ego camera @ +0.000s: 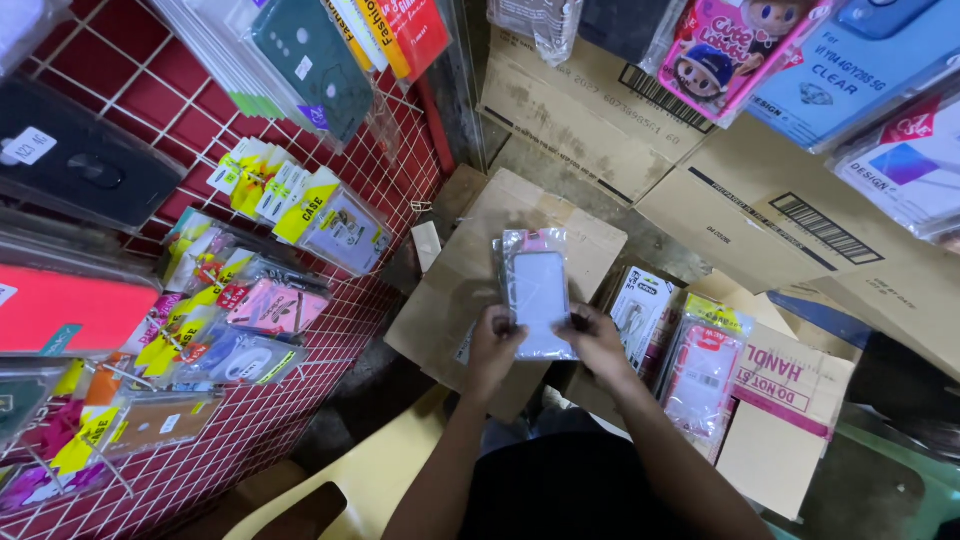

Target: The person repeatedly picks packaged phone cases from a cardboard box, briefly inspects them, and hangs them on a wall-mounted wire display rack. The person handles various designs and colors, placing each item individually onto hooks on the rack.

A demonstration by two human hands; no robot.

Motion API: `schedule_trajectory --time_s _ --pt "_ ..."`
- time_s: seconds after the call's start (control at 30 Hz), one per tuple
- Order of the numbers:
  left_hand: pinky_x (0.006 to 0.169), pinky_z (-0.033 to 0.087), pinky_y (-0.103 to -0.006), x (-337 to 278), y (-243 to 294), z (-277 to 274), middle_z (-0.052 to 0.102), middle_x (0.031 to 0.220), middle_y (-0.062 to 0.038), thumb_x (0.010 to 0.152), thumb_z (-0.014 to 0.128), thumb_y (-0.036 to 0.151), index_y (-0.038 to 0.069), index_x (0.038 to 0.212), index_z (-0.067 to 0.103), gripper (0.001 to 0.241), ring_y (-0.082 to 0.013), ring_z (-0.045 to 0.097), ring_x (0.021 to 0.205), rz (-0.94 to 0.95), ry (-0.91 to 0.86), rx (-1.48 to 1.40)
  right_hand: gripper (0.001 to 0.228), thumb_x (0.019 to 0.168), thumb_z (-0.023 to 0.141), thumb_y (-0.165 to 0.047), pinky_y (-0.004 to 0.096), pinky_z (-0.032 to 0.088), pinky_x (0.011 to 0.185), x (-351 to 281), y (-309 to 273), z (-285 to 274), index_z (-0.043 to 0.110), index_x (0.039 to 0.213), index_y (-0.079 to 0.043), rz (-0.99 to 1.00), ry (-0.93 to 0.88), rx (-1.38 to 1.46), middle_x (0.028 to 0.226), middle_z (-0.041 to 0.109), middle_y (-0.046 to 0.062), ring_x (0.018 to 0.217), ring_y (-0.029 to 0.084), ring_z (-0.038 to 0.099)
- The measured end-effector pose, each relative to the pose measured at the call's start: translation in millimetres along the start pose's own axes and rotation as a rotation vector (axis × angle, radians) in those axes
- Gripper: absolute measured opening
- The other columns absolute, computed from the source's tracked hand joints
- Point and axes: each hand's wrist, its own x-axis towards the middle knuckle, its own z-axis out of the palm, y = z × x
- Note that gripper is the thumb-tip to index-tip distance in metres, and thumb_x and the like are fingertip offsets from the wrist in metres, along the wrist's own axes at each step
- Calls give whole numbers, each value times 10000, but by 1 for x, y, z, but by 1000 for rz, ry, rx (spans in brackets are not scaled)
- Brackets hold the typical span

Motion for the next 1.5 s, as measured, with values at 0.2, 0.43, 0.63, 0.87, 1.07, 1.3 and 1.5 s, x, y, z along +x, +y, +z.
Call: schedule_trajectory --time_s 0.2,0.43,0.63,0.87,1.07,1.3,1.5 --pt "759 558 -270 -42 80 -1 702 1020 -83 865 758 25 2 1239 533 438 -119 674 878 -46 -82 -157 500 783 728 122 301 513 940 -45 -58 2 624 1258 2 -84 -163 164 1128 734 89 1064 155 666" --pt "822 558 -294 -74 109 1 707 1117 -137 867 737 -1 7 1346 445 560 -151 676 973 65 -212 -184 498 800 706 135 320 534 912 -71 -88 13 604 1271 9 -105 -146 247 1138 748 117 1034 163 680" --pt "872 576 -315 -90 134 1 708 1124 -143 877 711 -4 -4 1347 458 534 -160 693 1015 72 -178 -245 494 805 713 130 318 540 915 -78 -93 17 595 1272 19 -124 -184 249 1125 757 118 1028 166 686" --pt "943 510 -458 -113 170 11 627 1194 -217 842 794 146 6 1324 521 571 -387 621 1103 657 244 726 456 828 729 109 298 507 906 -81 -83 32 576 1245 5 -251 -166 242 1112 676 80 1042 144 625" --pt "914 510 -477 -120 214 13 635 1180 -224 810 844 299 -14 1219 598 571 -425 618 1068 575 64 724 413 1026 609 -182 374 502 925 -94 -97 45 534 1403 -33 -118 -402 715 1230 633 151 1093 252 606" --pt "689 524 -303 -106 181 -8 706 824 -117 857 765 111 14 1124 737 286 -201 624 724 158 200 380 457 971 649 -71 318 468 1032 -89 -89 46 538 1408 2 -493 -152 -54 1347 583 98 1216 161 556" --pt "799 523 -266 -109 171 -1 740 973 -29 877 763 23 -8 1104 717 233 -93 658 880 44 17 -342 278 951 665 -25 313 537 833 -87 -80 31 661 1225 22 -250 -202 191 1087 733 83 935 154 659"
